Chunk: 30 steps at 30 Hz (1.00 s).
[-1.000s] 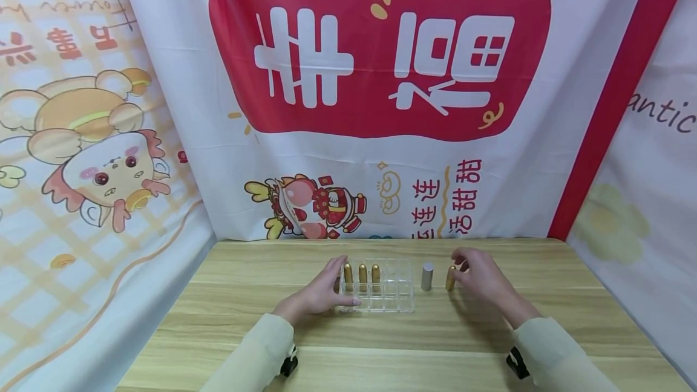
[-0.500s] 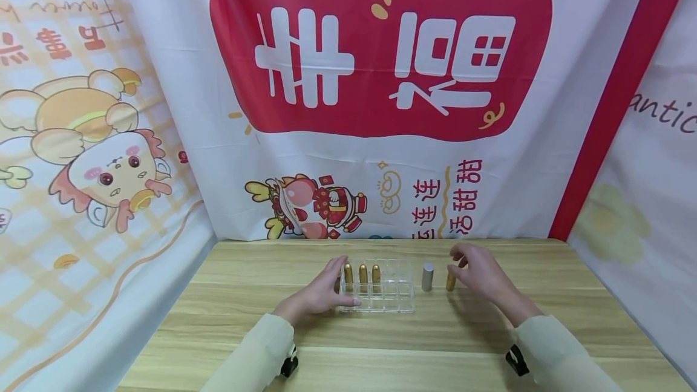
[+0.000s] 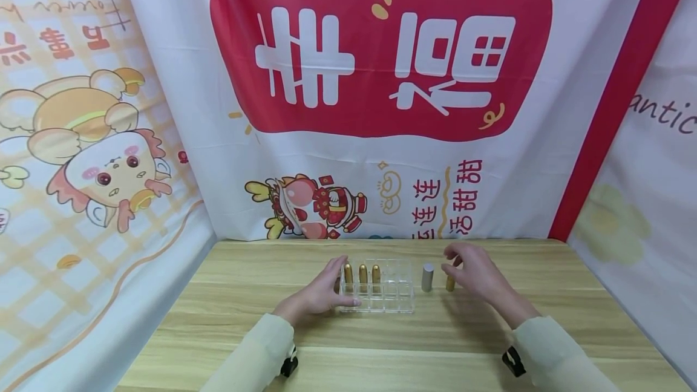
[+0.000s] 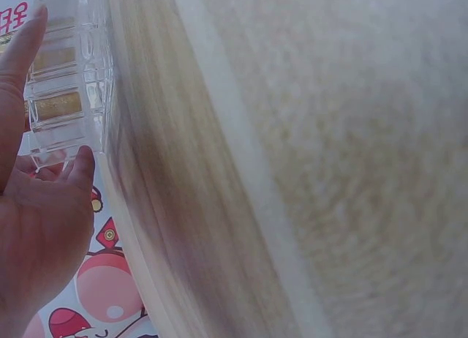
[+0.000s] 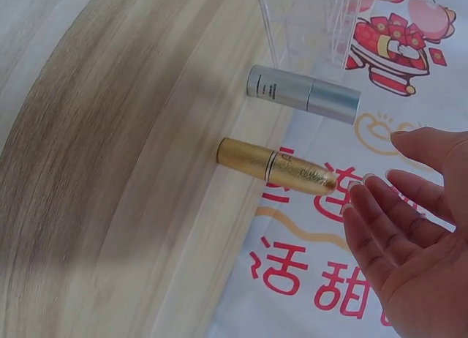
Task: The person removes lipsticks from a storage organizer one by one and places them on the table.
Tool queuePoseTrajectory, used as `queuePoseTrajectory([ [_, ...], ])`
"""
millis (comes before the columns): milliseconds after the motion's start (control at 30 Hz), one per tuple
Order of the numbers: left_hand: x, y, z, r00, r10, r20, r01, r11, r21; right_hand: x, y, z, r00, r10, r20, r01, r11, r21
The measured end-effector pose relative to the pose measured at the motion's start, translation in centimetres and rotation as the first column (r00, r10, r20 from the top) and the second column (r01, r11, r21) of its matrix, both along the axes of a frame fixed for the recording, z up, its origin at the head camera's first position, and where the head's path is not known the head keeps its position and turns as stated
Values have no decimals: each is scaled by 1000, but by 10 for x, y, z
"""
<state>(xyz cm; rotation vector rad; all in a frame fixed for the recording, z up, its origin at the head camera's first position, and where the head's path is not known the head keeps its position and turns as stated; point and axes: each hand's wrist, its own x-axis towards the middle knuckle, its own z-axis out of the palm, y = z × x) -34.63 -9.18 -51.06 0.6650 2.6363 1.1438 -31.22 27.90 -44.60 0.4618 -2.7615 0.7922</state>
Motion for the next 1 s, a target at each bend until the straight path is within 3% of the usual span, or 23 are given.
queuePoseTrajectory([
  [567, -3, -1, -3, 1000, 3, 12, -2, 1000, -3, 4, -18, 7, 999, 46, -24, -47, 998, -36],
  [1000, -3, 0, -2, 1000, 1, 12, -1, 1000, 8, 2, -29, 11, 998, 54, 19, -53, 998, -27],
])
